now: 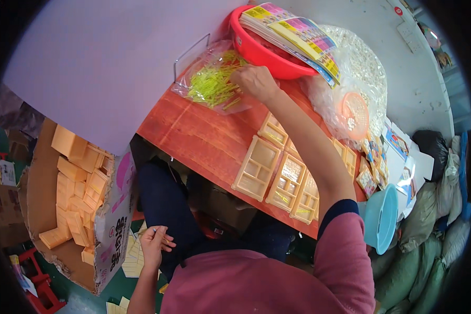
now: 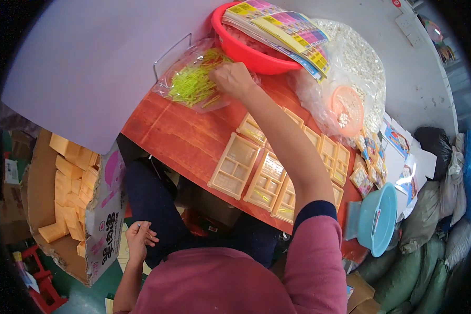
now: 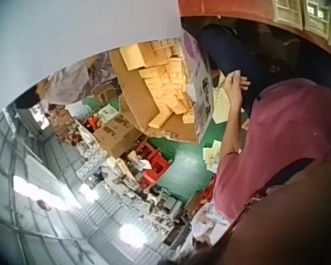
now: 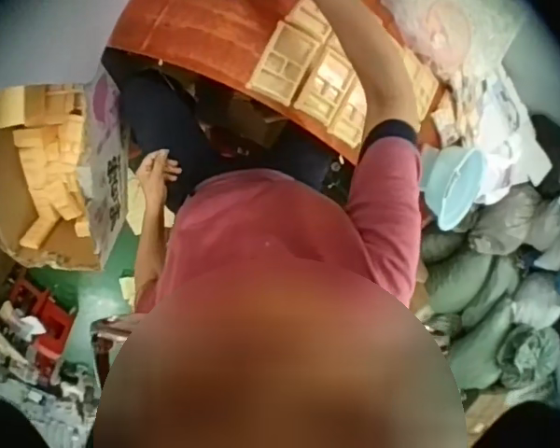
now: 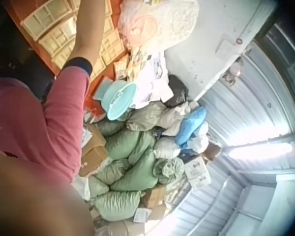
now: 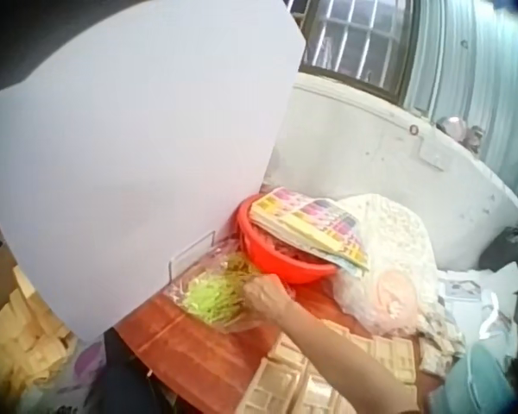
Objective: Manually assembling and filling plastic toy trays with stickers, ties, and foam components.
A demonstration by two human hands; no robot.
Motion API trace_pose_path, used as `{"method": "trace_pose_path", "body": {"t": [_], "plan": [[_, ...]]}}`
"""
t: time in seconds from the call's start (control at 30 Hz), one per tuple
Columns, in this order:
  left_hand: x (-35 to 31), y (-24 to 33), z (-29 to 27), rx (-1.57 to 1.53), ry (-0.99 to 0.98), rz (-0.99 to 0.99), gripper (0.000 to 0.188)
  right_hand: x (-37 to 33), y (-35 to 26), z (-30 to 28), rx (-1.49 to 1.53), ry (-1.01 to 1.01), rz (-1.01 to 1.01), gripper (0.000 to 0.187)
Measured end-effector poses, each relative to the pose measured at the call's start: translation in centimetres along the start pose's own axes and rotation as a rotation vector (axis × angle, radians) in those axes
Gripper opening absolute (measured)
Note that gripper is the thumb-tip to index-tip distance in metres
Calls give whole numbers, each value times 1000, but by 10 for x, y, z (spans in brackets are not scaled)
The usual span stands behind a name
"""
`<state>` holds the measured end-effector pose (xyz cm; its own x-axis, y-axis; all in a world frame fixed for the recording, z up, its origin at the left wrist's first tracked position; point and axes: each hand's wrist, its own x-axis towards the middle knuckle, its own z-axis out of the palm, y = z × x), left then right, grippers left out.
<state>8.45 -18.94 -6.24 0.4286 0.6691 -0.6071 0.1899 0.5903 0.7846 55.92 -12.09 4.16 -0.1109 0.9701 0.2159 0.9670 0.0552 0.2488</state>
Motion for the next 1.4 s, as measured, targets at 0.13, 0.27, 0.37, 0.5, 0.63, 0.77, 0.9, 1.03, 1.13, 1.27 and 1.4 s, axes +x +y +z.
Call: {"method": "trace_pose_path", "body": {"t": [0.13,0.27,0.37,0.5,0.63,0.77,0.9,1.03,1.13,1.27,1.4], "plan": [[3,-5,6,29,-20,-6,24,-14,-9,-21,41,172,107,7],[2,-5,9,13,22,27,23,-58,-51,-66,505,110,277,14],[3,-5,6,27,94,40,22,-111,-90,-88,836,-149,254,13],[3,13,24,71,48,51,21,-150,-118,-88,878,-104,210,15],[-3,55,53,198,-71,339,20,-155,-122,-87,856,-45,275,16],[3,117,108,311,-247,616,18,-149,-76,-97,775,98,380,17],[30,197,193,541,-318,1140,18,-126,0,-97,533,405,476,16],[108,252,295,606,-347,1527,18,-112,73,-77,92,267,449,11],[179,285,348,864,-280,1525,19,-94,86,-81,4,179,318,10],[234,328,404,1499,-344,1109,27,-77,99,-76,57,276,309,9],[261,332,438,2070,-556,805,42,-75,119,-60,92,122,358,15]]}}
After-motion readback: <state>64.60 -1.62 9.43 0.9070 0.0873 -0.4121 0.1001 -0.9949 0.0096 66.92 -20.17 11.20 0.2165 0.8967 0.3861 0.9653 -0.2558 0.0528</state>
